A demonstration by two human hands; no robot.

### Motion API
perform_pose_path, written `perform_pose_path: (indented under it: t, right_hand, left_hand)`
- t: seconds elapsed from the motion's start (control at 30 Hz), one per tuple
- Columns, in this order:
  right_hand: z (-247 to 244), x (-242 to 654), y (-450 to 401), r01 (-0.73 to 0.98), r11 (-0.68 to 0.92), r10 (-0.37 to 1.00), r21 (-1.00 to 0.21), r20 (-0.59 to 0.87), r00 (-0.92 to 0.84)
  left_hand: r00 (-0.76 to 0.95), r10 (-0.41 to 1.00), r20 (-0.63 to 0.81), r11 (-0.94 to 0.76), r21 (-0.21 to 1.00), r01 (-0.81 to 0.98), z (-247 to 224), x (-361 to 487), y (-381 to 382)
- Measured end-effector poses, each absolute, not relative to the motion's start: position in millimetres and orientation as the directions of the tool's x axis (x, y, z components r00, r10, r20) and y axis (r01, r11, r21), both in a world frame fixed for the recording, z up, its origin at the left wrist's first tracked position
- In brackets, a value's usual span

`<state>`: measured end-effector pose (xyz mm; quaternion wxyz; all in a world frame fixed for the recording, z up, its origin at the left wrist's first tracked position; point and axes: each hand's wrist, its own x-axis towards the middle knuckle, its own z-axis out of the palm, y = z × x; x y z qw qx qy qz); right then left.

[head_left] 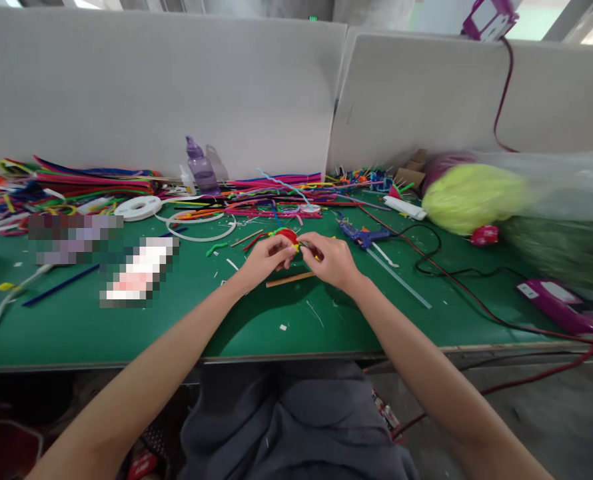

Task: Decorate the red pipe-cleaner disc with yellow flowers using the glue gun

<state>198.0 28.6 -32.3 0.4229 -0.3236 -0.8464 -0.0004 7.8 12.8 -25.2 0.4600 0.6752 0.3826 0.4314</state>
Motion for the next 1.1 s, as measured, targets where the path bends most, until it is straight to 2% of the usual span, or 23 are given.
perform_pose_path:
  t: [0.13, 0.33, 0.53, 0.8, 0.9, 1.0, 1.1]
  right_hand:
    - [-32, 199, 31, 0.476, 0.854, 0.468, -0.210, 0.708, -0.528]
    - [-34, 197, 28, 0.580, 0.807, 0.476, -0.112, 0.705, -0.525]
    - [-35, 192, 24, 0.570, 0.805, 0.509, -0.163, 0.683, -0.524]
    - [-41, 183, 23, 0.578, 0.787, 0.514, -0.216, 0.749, -0.419]
    - [-40, 182, 25, 0.589, 0.767, 0.542, -0.256, 0.749, -0.380]
    - [-39, 182, 26, 0.588, 0.744, 0.584, -0.316, 0.736, -0.343]
    - [-39, 184, 25, 0.591, 0.737, 0.604, -0.326, 0.710, -0.362]
  left_hand:
    - [0.338, 0.916, 0.214, -0.280, 0.947, 0.158, -24, 5, 13]
    - [0.340, 0.925, 0.171, -0.259, 0.938, 0.232, -24, 8, 12]
    - [0.311, 0.921, 0.236, -0.335, 0.887, 0.317, -22, 11, 9]
    - [0.244, 0.922, 0.301, -0.377, 0.847, 0.376, -23, 16, 4]
    - [0.251, 0.862, 0.441, -0.506, 0.707, 0.494, -24, 13, 5]
    - [0.347, 0.705, 0.618, -0.678, 0.447, 0.583, -28, 6, 8]
    - [0.423, 0.586, 0.691, -0.743, 0.249, 0.622, -33, 0, 10]
